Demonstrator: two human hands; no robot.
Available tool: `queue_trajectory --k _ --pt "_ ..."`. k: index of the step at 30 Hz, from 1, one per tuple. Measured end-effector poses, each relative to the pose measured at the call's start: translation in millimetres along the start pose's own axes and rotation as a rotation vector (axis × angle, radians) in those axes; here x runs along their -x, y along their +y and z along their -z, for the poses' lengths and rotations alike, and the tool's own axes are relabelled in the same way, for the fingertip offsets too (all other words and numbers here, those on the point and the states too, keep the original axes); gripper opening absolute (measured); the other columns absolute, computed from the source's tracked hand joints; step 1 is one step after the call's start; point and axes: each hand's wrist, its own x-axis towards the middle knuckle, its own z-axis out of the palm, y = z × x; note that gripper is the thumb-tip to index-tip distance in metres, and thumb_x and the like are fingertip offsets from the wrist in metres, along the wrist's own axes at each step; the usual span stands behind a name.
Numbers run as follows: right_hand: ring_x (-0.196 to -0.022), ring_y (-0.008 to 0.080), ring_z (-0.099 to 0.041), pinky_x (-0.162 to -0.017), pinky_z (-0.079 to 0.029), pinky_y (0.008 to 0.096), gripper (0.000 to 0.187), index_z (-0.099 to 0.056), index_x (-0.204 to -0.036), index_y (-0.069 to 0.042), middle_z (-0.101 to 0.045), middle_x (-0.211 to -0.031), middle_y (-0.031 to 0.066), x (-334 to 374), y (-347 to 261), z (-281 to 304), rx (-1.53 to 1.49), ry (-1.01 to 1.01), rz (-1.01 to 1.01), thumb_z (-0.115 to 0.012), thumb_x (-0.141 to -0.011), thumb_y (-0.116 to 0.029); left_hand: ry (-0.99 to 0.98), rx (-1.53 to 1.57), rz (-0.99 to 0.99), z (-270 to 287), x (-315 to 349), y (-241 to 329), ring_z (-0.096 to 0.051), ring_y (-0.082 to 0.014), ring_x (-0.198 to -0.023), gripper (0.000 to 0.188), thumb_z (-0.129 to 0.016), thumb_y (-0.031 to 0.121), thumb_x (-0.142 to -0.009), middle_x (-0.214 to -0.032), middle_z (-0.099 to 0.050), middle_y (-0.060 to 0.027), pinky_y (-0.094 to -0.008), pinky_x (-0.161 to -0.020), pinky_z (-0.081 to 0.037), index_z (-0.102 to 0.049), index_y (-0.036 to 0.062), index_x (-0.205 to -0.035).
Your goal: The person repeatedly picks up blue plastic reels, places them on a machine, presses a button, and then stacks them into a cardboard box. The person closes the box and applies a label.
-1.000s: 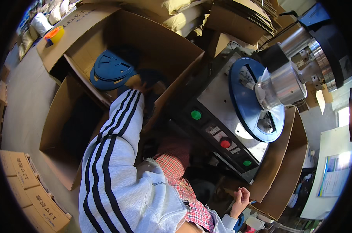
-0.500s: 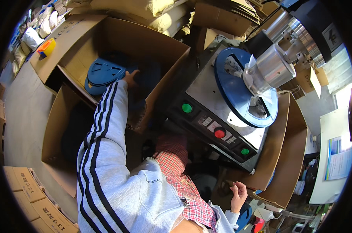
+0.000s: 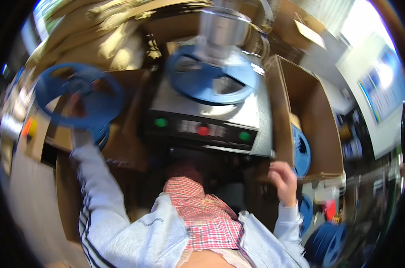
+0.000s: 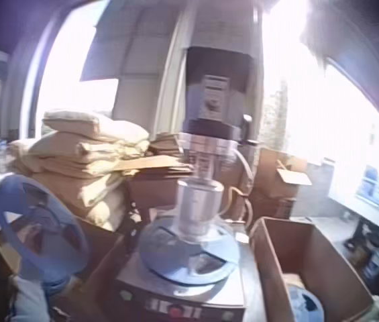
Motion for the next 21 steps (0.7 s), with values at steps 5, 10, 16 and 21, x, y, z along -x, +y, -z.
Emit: queue_trajectory --k 5,10,16,21 --pt "-0.079 0.0123 -0.065 -0.074 -0.053 0.0233 0.018 -0.067 -0.106 0.005 -0.070 -0.096 0.0078 -60 25 112 -0.079 0.513 -0.112 -0.068 -0.091 -0.006 -0.155 -0.767 0.073 -122 35 80 -0.059 -0.0196 -0.119 0.069 -0.070 0.029 -0.090 -0.135 -0.059 -0.0123 -0.0373 -0.098 -0.049 -0.042 0.0052 -0.149" --pt "-0.096 0.0322 -0.071 -0.083 -0.057 0.0389 0.052 -0.061 -0.127 -0.005 -0.070 -0.109 0.0226 -118 131 135 0.449 0.089 -0.688 -0.080 -0.079 -0.015 -0.525 -1.668 -0.164 -273 50 69 -0.053 -0.0360 -0.124 0.088 -0.081 0.027 -0.066 -0.138 -0.036 -0.0160 -0.0433 -0.101 -0.046 -0.045 0.0206 -0.146" --pt "-0.126 0.0435 -0.055 -0.095 -0.054 0.0473 0.130 -0.031 -0.151 -0.046 -0.020 -0.162 0.0207 -56 364 120 1.047 -0.448 -0.734 -0.095 -0.044 -0.012 -0.802 -1.678 0.071 -329 50 54 -0.049 -0.0451 -0.120 0.092 -0.078 0.024 -0.056 -0.133 -0.037 -0.0209 -0.0462 -0.104 -0.043 -0.046 0.0180 -0.143" --pt "-0.135 0.0496 -0.044 -0.100 -0.049 0.0567 0.135 -0.023 -0.152 -0.050 0.000 -0.168 0.0091 -72 382 95 0.833 -0.459 -0.703 -0.093 -0.046 -0.005 -0.867 -1.762 0.230 -334 55 72 -0.053 -0.0423 -0.116 0.096 -0.083 0.025 -0.057 -0.132 -0.037 -0.0177 -0.0442 -0.100 -0.046 -0.046 0.0186 -0.144"
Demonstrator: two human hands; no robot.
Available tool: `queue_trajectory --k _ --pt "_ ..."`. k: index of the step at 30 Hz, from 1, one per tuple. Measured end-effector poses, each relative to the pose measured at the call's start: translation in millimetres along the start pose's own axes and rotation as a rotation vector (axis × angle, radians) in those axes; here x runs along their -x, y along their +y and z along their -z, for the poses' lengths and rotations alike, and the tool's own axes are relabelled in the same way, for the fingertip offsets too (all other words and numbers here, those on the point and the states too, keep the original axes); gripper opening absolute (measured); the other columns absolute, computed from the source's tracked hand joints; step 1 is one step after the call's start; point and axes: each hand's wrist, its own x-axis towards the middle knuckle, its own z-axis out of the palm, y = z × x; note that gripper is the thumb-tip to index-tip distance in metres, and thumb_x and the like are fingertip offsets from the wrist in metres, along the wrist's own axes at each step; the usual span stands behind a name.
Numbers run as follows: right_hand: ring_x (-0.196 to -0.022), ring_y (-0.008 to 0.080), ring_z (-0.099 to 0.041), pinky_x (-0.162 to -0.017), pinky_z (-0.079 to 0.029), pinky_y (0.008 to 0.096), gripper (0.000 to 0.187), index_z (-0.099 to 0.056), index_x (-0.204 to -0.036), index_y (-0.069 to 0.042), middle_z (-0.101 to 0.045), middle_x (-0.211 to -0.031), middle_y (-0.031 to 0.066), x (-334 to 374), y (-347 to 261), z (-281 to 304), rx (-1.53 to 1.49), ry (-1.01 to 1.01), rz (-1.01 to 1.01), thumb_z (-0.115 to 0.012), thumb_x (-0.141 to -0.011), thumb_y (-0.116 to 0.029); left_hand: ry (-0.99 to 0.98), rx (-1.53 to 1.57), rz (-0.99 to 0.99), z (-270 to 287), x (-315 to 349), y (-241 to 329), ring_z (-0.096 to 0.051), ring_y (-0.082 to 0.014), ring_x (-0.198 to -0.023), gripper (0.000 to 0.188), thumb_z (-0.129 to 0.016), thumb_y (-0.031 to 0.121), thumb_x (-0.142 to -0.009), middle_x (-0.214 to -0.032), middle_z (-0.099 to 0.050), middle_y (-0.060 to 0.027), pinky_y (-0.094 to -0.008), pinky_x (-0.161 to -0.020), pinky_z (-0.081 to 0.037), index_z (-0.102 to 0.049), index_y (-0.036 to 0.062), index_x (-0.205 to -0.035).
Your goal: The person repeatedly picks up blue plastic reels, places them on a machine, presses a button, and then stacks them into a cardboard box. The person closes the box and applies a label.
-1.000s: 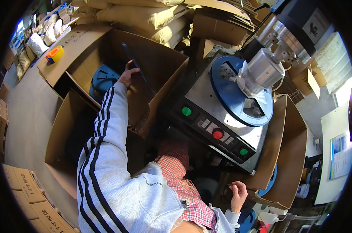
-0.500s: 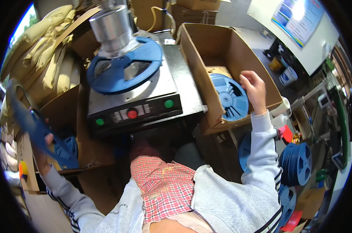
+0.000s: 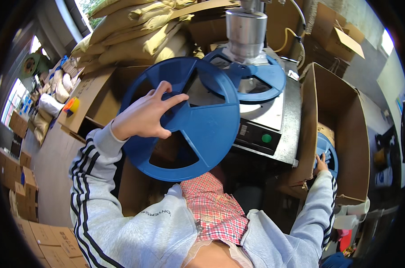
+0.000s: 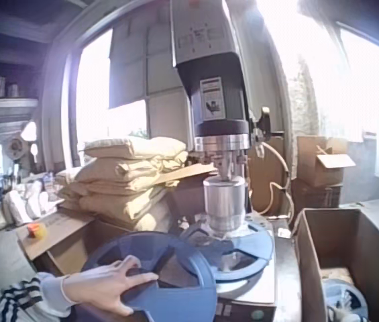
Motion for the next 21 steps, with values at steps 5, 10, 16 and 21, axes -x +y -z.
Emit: queue_trajectory --k 5,10,16,21 --pt "-0.123 0.0404 -0.058 -0.096 -0.054 0.0506 0.121 -0.035 -0.147 -0.047 -0.016 -0.165 0.0098 18 -11 21 0.203 -0.024 0.018 -0.094 -0.047 -0.011 -0.023 0.029 0.021 -7 7 -4 -0.054 -0.0415 -0.116 0.095 -0.083 0.026 -0.058 -0.131 -0.038 -0.0186 -0.0442 -0.100 -0.045 -0.046 0.0181 -0.144" --pt "-0.120 0.0441 -0.059 -0.094 -0.054 0.0478 0.103 -0.039 -0.147 -0.039 -0.023 -0.162 0.0130 88 -34 114 -0.126 0.520 -0.118 -0.088 -0.060 -0.015 0.122 0.242 -0.042 -10 17 -18 -0.052 -0.0420 -0.114 0.095 -0.081 0.031 -0.059 -0.131 -0.038 -0.0186 -0.0428 -0.101 -0.044 -0.045 0.0185 -0.146" --pt "-0.139 0.0511 -0.034 -0.099 -0.050 0.0567 0.088 -0.036 -0.149 -0.037 -0.027 -0.152 0.0272 223 -113 227 -0.427 1.419 0.069 -0.083 -0.075 -0.049 0.466 1.181 -0.133 -31 47 -11 -0.063 -0.0238 -0.109 0.100 -0.089 0.030 -0.067 -0.133 -0.050 -0.0124 -0.0342 -0.082 -0.060 -0.037 0.0039 -0.149" --pt "-0.111 0.0337 -0.065 -0.085 -0.059 0.0373 0.089 -0.044 -0.147 -0.021 -0.032 -0.151 0.0207 339 -242 231 -0.616 1.100 0.523 -0.088 -0.069 -0.024 0.331 1.685 -0.207 -54 45 41 -0.066 -0.0347 -0.114 0.117 -0.093 0.039 -0.064 -0.127 -0.058 -0.0189 -0.0422 -0.082 -0.064 -0.023 0.0047 -0.152"
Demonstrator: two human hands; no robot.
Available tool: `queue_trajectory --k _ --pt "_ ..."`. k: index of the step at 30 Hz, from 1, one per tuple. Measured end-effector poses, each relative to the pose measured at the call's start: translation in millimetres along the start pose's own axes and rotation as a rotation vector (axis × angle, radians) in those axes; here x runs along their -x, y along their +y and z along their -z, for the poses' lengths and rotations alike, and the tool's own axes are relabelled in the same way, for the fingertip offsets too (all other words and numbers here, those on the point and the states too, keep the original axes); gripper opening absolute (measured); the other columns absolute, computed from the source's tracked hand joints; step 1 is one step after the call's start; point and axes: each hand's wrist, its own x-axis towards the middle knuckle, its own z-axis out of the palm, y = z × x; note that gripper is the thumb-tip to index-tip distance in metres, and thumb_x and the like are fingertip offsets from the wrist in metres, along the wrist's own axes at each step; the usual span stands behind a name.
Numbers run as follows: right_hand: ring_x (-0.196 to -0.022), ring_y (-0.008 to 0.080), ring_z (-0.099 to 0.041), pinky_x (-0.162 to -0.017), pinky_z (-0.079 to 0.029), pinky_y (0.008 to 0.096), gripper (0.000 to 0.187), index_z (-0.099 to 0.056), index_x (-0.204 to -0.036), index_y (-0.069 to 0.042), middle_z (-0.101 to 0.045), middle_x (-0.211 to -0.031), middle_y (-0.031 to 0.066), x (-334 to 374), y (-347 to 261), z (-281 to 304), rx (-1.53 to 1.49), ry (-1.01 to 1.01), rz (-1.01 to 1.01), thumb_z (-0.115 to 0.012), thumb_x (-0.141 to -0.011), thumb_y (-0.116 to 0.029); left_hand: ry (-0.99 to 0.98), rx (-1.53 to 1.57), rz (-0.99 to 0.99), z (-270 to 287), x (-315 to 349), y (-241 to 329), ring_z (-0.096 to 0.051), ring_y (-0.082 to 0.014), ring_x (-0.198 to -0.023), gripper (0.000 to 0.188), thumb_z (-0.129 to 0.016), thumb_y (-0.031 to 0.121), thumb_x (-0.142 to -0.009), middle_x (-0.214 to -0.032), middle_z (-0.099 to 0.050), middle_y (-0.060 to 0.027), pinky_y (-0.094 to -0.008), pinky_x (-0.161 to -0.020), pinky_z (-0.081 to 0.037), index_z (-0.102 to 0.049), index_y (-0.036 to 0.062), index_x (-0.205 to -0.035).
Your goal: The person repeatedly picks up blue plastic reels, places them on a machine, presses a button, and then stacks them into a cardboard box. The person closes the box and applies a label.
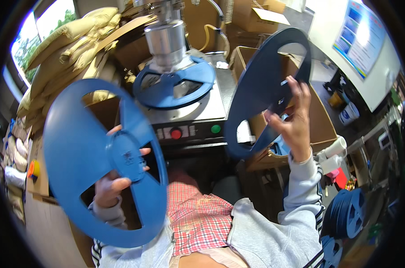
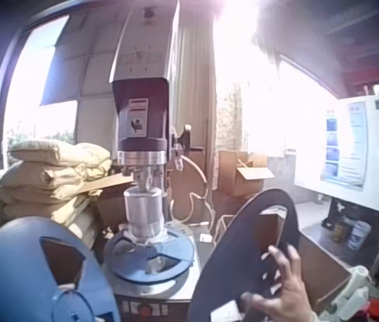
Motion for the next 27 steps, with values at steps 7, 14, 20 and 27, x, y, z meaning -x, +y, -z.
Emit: queue_trajectory --k 7,14,20,27 --pt "-0.096 0.0246 -0.065 -0.071 -0.058 0.0299 0.105 -0.038 -0.152 -0.017 -0.029 -0.152 0.0220 61 -83 -57 -0.529 -0.717 -0.110 -0.092 -0.066 -0.044 -0.155 0.050 0.174 -43 -1 -26 -0.062 -0.0291 -0.118 0.102 -0.089 0.031 -0.071 -0.134 -0.055 -0.0166 -0.0405 -0.094 -0.057 -0.032 0.0031 -0.150" --pt "-0.071 0.0159 -0.062 -0.063 -0.055 0.0270 0.106 -0.036 -0.153 -0.014 -0.029 -0.152 0.0213 87 -108 -96 -0.708 -0.855 -0.107 -0.086 -0.070 -0.057 -0.228 0.109 0.176 -21 12 -73 -0.059 -0.0278 -0.122 0.091 -0.087 0.024 -0.075 -0.133 -0.057 -0.0141 -0.0421 -0.100 -0.053 -0.037 0.0034 -0.148" --pt "-0.070 0.0143 -0.064 -0.055 -0.055 0.0240 0.104 -0.033 -0.153 -0.010 -0.030 -0.150 0.0207 92 -95 -108 -0.798 -0.849 -0.150 -0.082 -0.074 -0.056 -0.244 0.157 0.223 -18 13 -91 -0.057 -0.0270 -0.125 0.083 -0.086 0.020 -0.078 -0.134 -0.058 -0.0124 -0.0436 -0.105 -0.050 -0.041 0.0039 -0.147" --pt "-0.074 0.0113 -0.061 -0.060 -0.054 0.0221 0.099 -0.035 -0.153 -0.010 -0.032 -0.148 0.0178 92 -87 -104 -0.881 -0.838 -0.250 -0.084 -0.076 -0.049 -0.284 0.141 0.344 -19 6 -88 -0.062 -0.0269 -0.120 0.078 -0.085 0.013 -0.078 -0.130 -0.060 -0.0137 -0.0457 -0.100 -0.054 -0.044 0.0051 -0.144"
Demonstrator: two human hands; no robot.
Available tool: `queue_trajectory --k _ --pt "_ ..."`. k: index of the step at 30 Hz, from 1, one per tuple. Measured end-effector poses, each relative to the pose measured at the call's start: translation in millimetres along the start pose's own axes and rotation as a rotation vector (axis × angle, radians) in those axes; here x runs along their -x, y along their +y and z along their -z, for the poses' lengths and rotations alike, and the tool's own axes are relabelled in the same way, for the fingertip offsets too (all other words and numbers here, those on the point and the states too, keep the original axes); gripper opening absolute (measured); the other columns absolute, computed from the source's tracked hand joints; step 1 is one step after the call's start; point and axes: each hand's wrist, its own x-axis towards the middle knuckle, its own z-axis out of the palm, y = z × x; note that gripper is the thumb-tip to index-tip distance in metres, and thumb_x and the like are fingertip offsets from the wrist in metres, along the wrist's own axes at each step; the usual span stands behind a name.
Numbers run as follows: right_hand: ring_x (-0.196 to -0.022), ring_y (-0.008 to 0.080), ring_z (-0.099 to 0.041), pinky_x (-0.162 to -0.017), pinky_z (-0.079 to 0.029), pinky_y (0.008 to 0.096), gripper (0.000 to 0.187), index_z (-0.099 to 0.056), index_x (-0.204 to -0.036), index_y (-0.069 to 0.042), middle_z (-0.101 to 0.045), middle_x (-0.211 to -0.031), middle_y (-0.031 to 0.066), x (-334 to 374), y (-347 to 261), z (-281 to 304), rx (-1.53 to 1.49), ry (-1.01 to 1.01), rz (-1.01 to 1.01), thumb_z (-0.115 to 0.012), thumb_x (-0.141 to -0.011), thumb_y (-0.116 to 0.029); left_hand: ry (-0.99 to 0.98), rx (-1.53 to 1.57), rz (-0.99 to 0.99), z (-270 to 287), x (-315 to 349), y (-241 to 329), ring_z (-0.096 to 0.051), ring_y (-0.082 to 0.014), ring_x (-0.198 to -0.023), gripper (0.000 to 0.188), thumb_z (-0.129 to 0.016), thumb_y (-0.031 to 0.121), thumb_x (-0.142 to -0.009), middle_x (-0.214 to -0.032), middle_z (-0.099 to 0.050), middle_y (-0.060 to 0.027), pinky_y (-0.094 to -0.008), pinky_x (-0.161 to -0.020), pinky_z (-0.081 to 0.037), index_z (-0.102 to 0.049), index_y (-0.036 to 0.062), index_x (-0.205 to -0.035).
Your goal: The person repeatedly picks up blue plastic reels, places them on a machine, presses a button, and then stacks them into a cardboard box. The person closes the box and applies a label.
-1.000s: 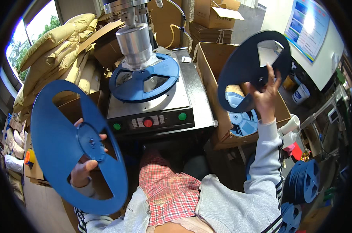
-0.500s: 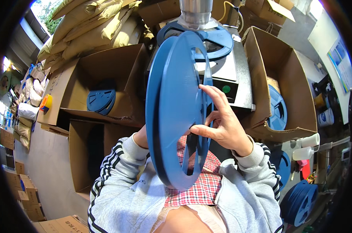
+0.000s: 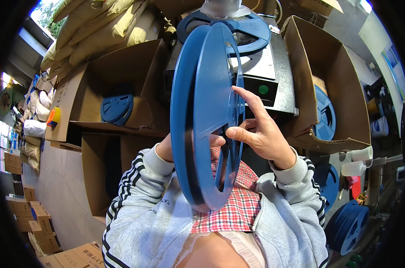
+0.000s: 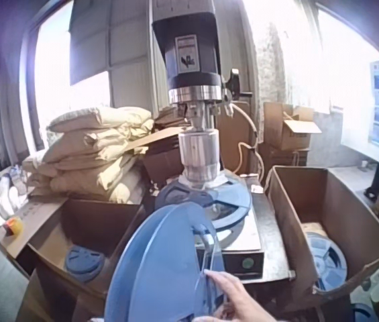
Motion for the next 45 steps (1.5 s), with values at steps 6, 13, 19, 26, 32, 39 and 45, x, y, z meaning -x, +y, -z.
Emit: queue_trajectory --k 6,13,19,26,32,39,45 --pt "-0.077 0.0127 -0.063 -0.061 -0.055 0.0226 0.097 -0.035 -0.152 -0.011 -0.032 -0.148 0.0178 4 -2 2 -0.009 -0.008 -0.020 -0.085 -0.077 -0.044 0.048 -0.069 -0.149 -5 -9 -11 -0.064 -0.0196 -0.106 0.067 -0.086 0.022 -0.079 -0.120 -0.063 -0.0086 -0.0335 -0.088 -0.056 -0.054 0.0035 -0.135" --pt "-0.085 0.0176 -0.066 -0.064 -0.058 0.0244 0.095 -0.037 -0.152 -0.011 -0.032 -0.149 0.0190 10 0 -1 -0.123 -0.009 -0.008 -0.083 -0.077 -0.046 0.021 -0.140 -0.152 -5 -9 -11 -0.065 -0.0170 -0.099 0.065 -0.087 0.017 -0.078 -0.111 -0.064 -0.0059 -0.0309 -0.083 -0.057 -0.055 0.0033 -0.132" --pt "-0.089 0.0181 -0.066 -0.066 -0.058 0.0253 0.095 -0.037 -0.152 -0.012 -0.034 -0.149 0.0194 11 -3 6 -0.075 -0.017 -0.046 -0.083 -0.076 -0.048 0.029 0.034 -0.029 -20 -10 0 -0.065 -0.0139 -0.098 0.067 -0.084 0.009 -0.079 -0.108 -0.064 -0.0055 -0.0309 -0.084 -0.057 -0.050 0.0027 -0.136" --pt "-0.085 0.0145 -0.064 -0.063 -0.056 0.0236 0.096 -0.039 -0.151 -0.011 -0.036 -0.147 0.0186 12 -6 5 -0.033 -0.008 -0.044 -0.082 -0.075 -0.051 -0.015 -0.160 0.015 -13 -11 1 -0.065 -0.0158 -0.099 0.067 -0.084 0.009 -0.079 -0.115 -0.065 -0.0076 -0.0332 -0.086 -0.057 -0.050 0.0018 -0.137" --pt "-0.067 0.0107 -0.059 -0.058 -0.053 0.0224 0.095 -0.041 -0.150 -0.011 -0.038 -0.144 0.0172 8 -6 -2 0.025 0.028 0.018 -0.083 -0.074 -0.052 0.036 -0.076 -0.060 -11 -6 -3 -0.066 -0.0193 -0.102 0.068 -0.087 0.012 -0.075 -0.114 -0.066 -0.0091 -0.0344 -0.088 -0.058 -0.053 0.0014 -0.133" --pt "-0.058 0.0116 -0.057 -0.055 -0.052 0.0250 0.090 -0.039 -0.150 -0.009 -0.038 -0.141 0.0179 -11 -11 -23 0.171 -0.008 0.087 -0.078 -0.081 -0.050 0.105 0.092 -0.201 -11 3 9 -0.064 -0.0249 -0.113 0.096 -0.089 0.029 -0.074 -0.126 -0.062 -0.0137 -0.0366 -0.096 -0.055 -0.036 0.0013 -0.149" --pt "-0.081 0.0198 -0.066 -0.076 -0.054 0.0321 0.051 -0.062 -0.123 0.004 -0.060 -0.127 0.0171 -102 -4 31 0.481 0.049 0.284 -0.078 -0.087 -0.029 0.235 0.217 -0.385 35 38 23 -0.066 -0.0364 -0.112 0.106 -0.085 0.033 -0.071 -0.128 -0.057 -0.0202 -0.0430 -0.093 -0.058 -0.025 0.0016 -0.152"
